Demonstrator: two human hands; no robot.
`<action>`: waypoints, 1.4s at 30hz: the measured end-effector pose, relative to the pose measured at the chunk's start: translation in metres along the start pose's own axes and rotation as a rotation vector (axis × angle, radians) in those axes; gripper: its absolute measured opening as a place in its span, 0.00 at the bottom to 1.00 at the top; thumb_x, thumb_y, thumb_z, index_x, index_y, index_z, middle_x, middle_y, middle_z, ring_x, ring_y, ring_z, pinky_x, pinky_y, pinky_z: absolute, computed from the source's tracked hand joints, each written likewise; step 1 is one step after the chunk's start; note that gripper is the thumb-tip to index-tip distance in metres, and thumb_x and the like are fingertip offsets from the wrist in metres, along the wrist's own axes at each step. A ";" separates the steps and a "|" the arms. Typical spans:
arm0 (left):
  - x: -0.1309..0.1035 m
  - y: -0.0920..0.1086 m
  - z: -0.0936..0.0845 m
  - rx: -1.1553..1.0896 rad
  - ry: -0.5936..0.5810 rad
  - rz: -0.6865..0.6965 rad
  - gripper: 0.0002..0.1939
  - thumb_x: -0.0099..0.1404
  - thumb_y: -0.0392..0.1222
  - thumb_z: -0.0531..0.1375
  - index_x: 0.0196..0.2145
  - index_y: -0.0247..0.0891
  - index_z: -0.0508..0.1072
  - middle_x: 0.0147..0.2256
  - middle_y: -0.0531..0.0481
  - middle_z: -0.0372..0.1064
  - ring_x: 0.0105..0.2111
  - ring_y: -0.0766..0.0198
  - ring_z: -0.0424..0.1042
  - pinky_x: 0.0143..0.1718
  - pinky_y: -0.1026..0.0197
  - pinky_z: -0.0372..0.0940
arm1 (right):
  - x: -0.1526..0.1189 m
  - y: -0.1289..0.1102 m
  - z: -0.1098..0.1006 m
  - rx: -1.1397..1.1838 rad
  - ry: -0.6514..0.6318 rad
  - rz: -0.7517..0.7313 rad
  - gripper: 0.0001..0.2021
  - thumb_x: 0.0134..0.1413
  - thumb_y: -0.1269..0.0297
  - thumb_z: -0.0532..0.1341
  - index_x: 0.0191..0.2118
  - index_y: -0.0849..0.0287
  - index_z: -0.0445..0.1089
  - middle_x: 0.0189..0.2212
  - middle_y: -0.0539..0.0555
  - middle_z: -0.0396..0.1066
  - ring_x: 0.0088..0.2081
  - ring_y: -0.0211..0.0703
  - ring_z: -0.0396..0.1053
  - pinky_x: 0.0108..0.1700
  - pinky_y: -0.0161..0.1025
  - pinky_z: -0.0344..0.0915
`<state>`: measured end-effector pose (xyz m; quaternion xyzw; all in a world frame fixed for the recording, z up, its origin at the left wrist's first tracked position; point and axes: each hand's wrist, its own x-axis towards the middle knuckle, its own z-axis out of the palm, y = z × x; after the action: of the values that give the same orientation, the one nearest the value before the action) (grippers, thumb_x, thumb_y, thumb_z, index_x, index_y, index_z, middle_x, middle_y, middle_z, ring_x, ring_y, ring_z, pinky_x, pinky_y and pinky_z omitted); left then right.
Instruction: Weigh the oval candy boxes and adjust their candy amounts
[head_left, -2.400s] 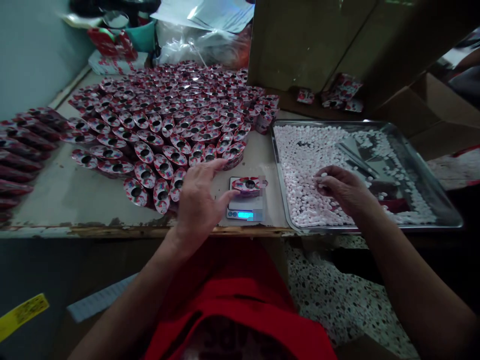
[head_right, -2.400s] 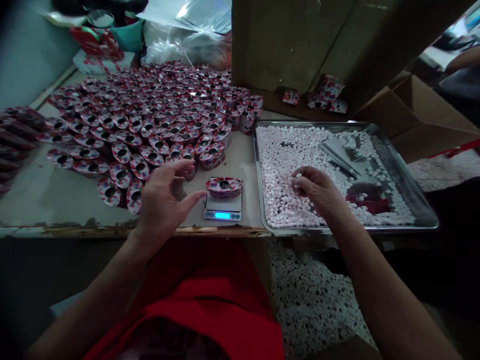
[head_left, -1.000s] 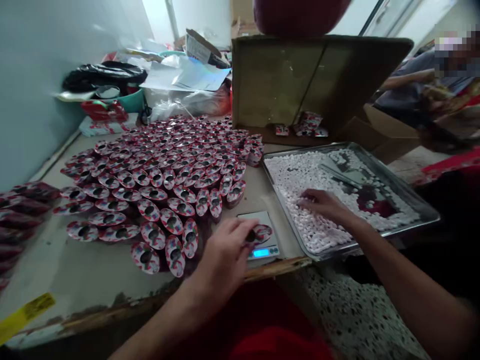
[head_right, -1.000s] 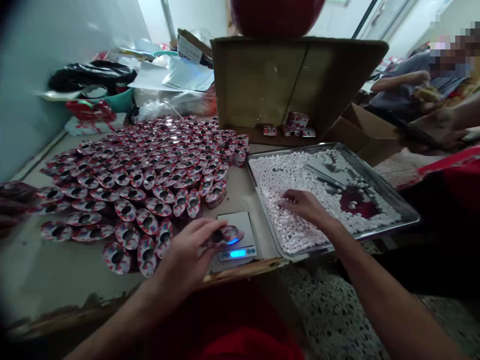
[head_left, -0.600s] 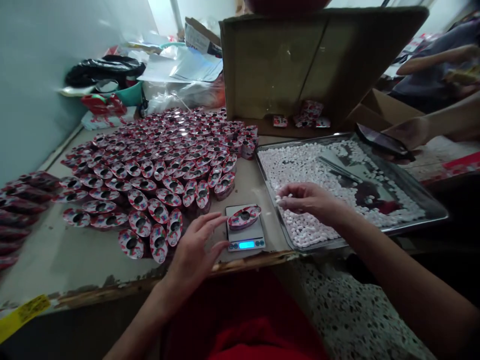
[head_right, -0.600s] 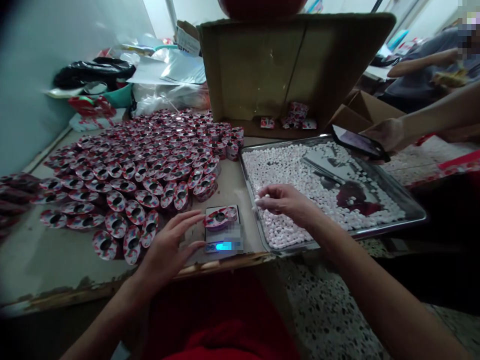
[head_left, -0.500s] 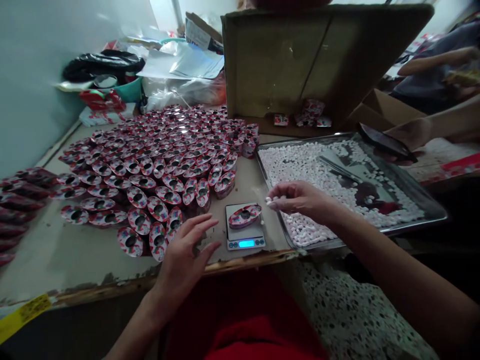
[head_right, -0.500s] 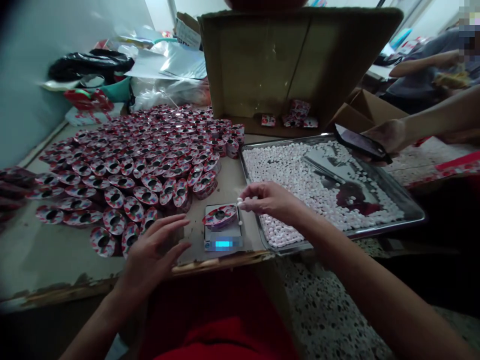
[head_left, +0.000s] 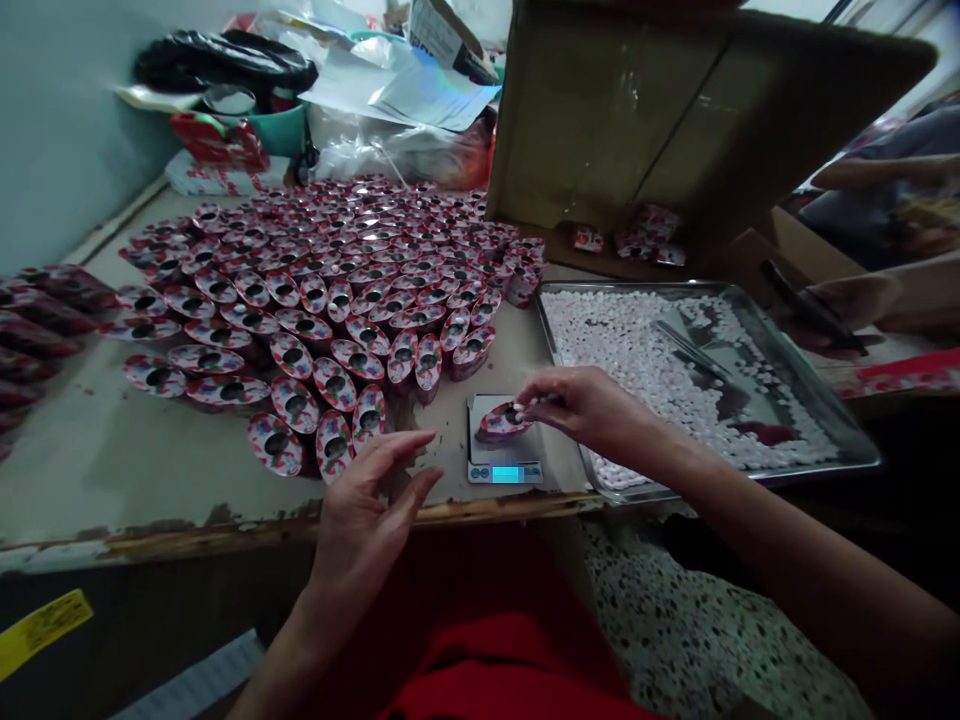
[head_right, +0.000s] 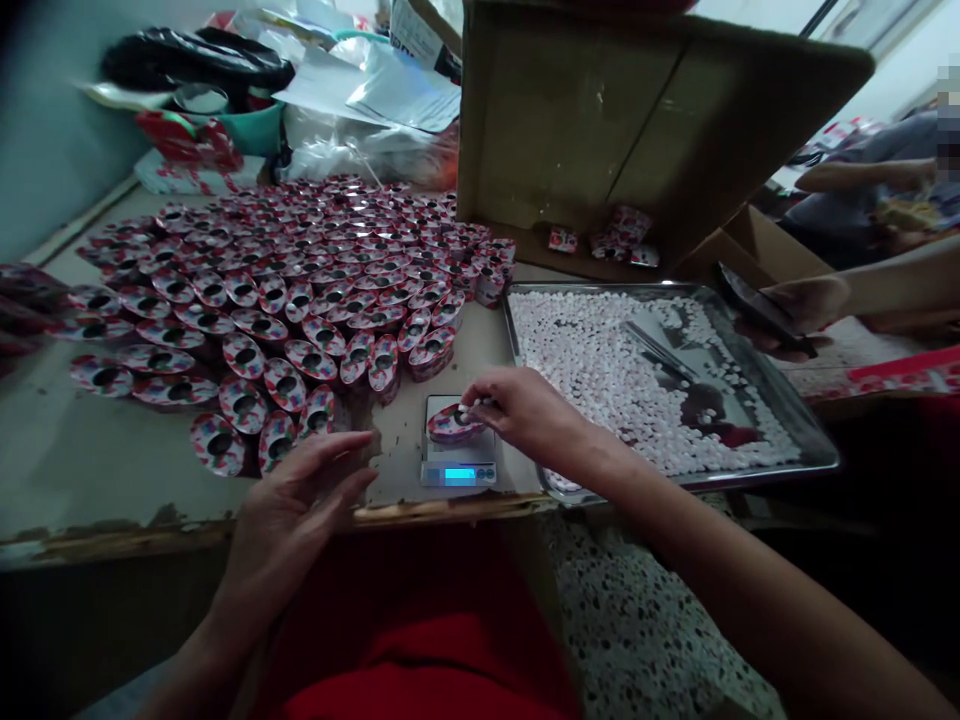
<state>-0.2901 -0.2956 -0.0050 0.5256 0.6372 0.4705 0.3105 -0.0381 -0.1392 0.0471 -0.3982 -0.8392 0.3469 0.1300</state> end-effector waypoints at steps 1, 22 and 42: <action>-0.001 -0.001 -0.001 0.002 -0.001 -0.007 0.14 0.69 0.48 0.68 0.51 0.46 0.82 0.50 0.49 0.79 0.49 0.57 0.79 0.56 0.56 0.73 | 0.000 -0.001 0.001 -0.019 -0.006 -0.009 0.09 0.62 0.78 0.68 0.43 0.60 0.84 0.37 0.54 0.81 0.37 0.44 0.75 0.40 0.38 0.65; 0.007 0.002 0.006 -0.201 -0.076 -0.203 0.22 0.64 0.53 0.72 0.52 0.41 0.80 0.52 0.44 0.80 0.50 0.53 0.80 0.59 0.47 0.75 | -0.034 0.062 -0.029 0.972 0.204 0.595 0.19 0.44 0.56 0.81 0.38 0.56 0.76 0.35 0.58 0.72 0.28 0.40 0.63 0.26 0.37 0.67; 0.009 -0.006 0.030 -0.121 -0.119 -0.098 0.24 0.65 0.49 0.70 0.57 0.41 0.77 0.55 0.43 0.78 0.54 0.53 0.79 0.61 0.47 0.73 | -0.005 -0.004 -0.002 0.306 -0.113 0.094 0.17 0.64 0.55 0.66 0.50 0.59 0.83 0.27 0.51 0.71 0.31 0.43 0.66 0.37 0.39 0.61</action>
<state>-0.2675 -0.2783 -0.0205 0.5011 0.6131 0.4603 0.4014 -0.0358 -0.1432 0.0515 -0.3924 -0.7629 0.4983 0.1252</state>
